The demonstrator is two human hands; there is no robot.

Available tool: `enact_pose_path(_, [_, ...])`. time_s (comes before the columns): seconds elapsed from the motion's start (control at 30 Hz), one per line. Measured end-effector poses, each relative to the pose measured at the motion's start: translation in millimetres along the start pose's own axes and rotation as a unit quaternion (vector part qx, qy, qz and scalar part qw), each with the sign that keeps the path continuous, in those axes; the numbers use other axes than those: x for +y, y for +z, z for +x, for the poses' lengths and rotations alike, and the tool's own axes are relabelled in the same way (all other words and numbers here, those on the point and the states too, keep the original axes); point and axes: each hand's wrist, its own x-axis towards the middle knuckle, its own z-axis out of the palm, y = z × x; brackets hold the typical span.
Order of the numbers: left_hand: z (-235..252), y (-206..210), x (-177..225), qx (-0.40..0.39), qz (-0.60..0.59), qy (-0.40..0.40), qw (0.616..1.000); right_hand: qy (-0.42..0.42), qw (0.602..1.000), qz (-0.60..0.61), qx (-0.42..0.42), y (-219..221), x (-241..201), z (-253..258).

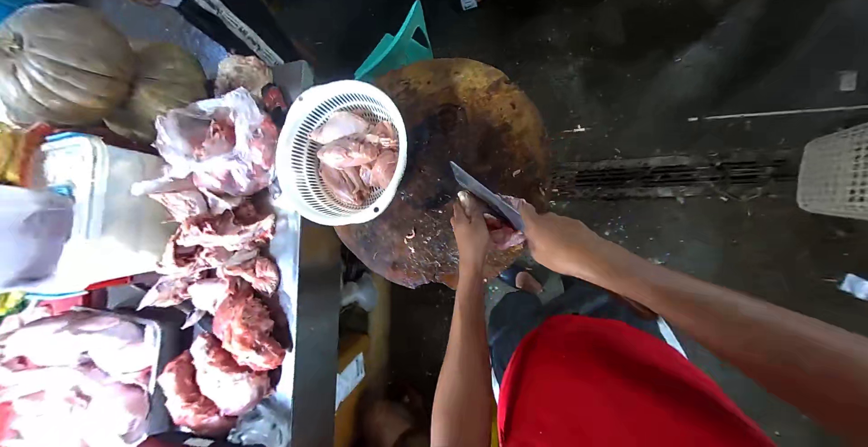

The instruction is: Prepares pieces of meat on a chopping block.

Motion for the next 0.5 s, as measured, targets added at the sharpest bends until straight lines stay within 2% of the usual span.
enact_pose_path(0.13, [-9,-5,-5,-0.013,-0.016,0.005,1.0,0.034,0.998,-0.034,-0.041,2,23,-46])
enact_pose_path(0.2, [-12,-5,-2,-0.026,0.015,0.013,0.999,0.03,0.999,-0.012,-0.028,5,24,-34])
enact_pose_path(0.27, [-15,-5,6,-0.025,0.065,0.016,0.997,0.008,1.0,0.029,0.002,9,21,-1])
enact_pose_path(0.37, [-35,-7,26,-0.004,0.152,-0.009,0.988,-0.03,0.998,0.055,0.014,5,15,37])
enact_pose_path(0.43, [-48,-2,29,0.006,0.146,-0.027,0.989,-0.042,0.998,0.042,0.019,2,20,43])
enact_pose_path(0.5, [-49,5,16,0.024,0.097,-0.031,0.995,-0.042,0.998,0.029,0.02,4,32,37])
